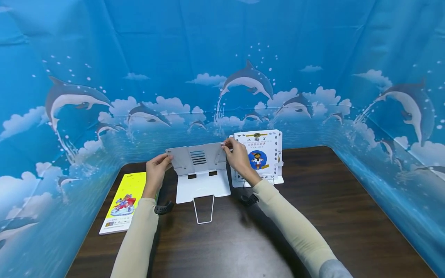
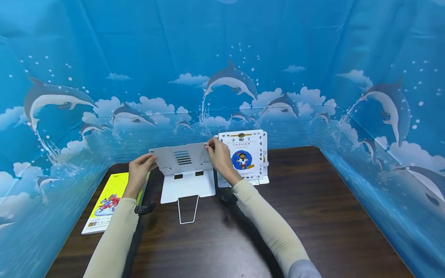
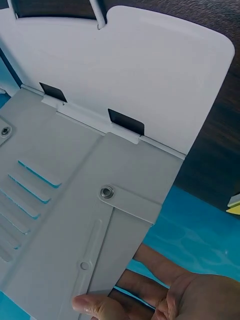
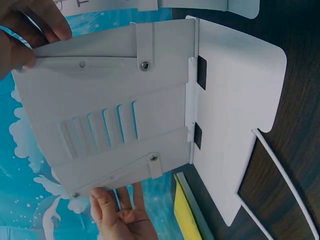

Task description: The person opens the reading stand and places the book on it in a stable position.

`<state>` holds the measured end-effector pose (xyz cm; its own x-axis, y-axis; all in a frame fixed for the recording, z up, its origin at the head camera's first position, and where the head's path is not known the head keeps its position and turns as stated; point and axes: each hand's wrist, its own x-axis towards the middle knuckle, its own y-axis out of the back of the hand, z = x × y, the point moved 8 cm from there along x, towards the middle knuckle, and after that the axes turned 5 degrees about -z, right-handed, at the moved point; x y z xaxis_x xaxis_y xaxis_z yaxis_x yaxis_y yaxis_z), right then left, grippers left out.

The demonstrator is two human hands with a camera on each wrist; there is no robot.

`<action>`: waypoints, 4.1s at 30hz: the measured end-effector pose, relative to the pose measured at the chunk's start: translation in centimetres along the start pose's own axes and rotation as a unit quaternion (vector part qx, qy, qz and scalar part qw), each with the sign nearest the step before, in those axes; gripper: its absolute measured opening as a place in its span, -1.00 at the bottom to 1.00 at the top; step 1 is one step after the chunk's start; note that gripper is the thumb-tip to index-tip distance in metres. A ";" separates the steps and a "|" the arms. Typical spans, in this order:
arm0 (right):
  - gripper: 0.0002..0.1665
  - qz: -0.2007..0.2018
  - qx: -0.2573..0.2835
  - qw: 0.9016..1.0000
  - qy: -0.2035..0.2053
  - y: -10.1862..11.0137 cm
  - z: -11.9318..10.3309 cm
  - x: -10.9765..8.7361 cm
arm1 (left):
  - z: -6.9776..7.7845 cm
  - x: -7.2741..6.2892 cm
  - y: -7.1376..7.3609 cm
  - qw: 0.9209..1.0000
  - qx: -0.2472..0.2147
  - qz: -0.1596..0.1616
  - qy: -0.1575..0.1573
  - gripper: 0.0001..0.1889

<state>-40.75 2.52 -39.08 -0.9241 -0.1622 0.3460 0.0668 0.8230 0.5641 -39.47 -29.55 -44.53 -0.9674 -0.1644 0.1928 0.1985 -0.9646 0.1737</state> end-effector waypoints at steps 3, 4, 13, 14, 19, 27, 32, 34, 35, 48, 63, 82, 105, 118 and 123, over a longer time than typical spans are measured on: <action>-0.72 -0.012 0.012 1.000 0.002 0.2 0.0 -0.2 | 0.0 0.3 -0.1 1.000 0.002 0.005 0.000 -0.61; -0.70 -0.011 0.019 1.000 0.003 0.3 -0.1 -0.4 | -0.1 0.4 -0.1 1.000 0.002 0.005 0.001 -0.61; -0.90 -0.108 -0.034 0.986 0.118 -2.9 -3.9 -5.8 | -0.4 0.4 0.0 1.000 -0.004 0.006 0.004 -0.62; -0.92 -0.156 -0.050 0.977 0.135 -4.3 -4.2 -6.9 | -0.5 0.4 0.0 1.000 -0.004 0.007 0.003 -0.62; -0.94 -0.328 -0.151 0.914 0.185 -10.3 -3.9 -12.2 | -0.6 0.5 0.0 1.000 -0.002 0.006 0.004 -0.61; -0.95 -0.354 -0.234 0.877 0.226 -13.3 -2.9 -15.1 | -0.3 0.2 -0.4 1.000 -0.008 -0.001 0.004 -0.61; -0.88 -0.351 -0.239 0.877 0.223 -13.6 -2.7 -15.1 | -0.3 0.2 -0.3 1.000 -0.004 0.001 0.007 -0.61; -0.87 -0.350 -0.245 0.876 0.222 -13.8 -2.7 -15.1 | -0.4 0.2 -0.2 1.000 -0.005 0.001 0.008 -0.61; -0.86 -0.351 -0.247 0.876 0.221 -13.8 -2.7 -15.1 | -0.5 0.2 -0.2 1.000 -0.006 0.001 0.008 -0.62; -0.82 -0.328 -0.160 0.913 0.182 -11.5 -3.8 -12.2 | -0.6 0.0 -0.3 1.000 -0.004 -0.003 0.002 -0.63; -0.93 -0.170 -0.038 0.980 0.094 -9.1 -1.2 -7.4 | -0.8 -0.1 -0.1 1.000 0.000 -0.003 0.007 -0.62; -0.90 -0.146 -0.025 0.989 -0.014 -11.4 3.8 -5.5 | -1.6 -1.4 0.1 1.000 -0.023 -0.002 -0.012 -0.65; -0.86 -0.111 0.023 0.993 -0.033 -9.6 4.1 -6.0 | -2.3 -3.1 -0.1 0.999 -0.034 0.013 -0.011 -0.64; -0.74 0.122 0.134 0.983 0.038 -0.2 0.5 -6.0 | -1.2 -3.5 0.0 0.995 -0.077 0.012 -0.069 -0.68; -0.84 0.137 0.098 0.981 0.093 0.4 -0.9 -5.6 | -1.7 -3.7 0.4 0.994 -0.082 0.027 -0.062 -0.68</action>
<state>-35.16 3.26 -40.08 -0.7952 -0.0016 0.6063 0.2131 0.9355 0.2820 -36.12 -29.64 -46.78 -0.9267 -0.2004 0.3179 0.2122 -0.9772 0.0027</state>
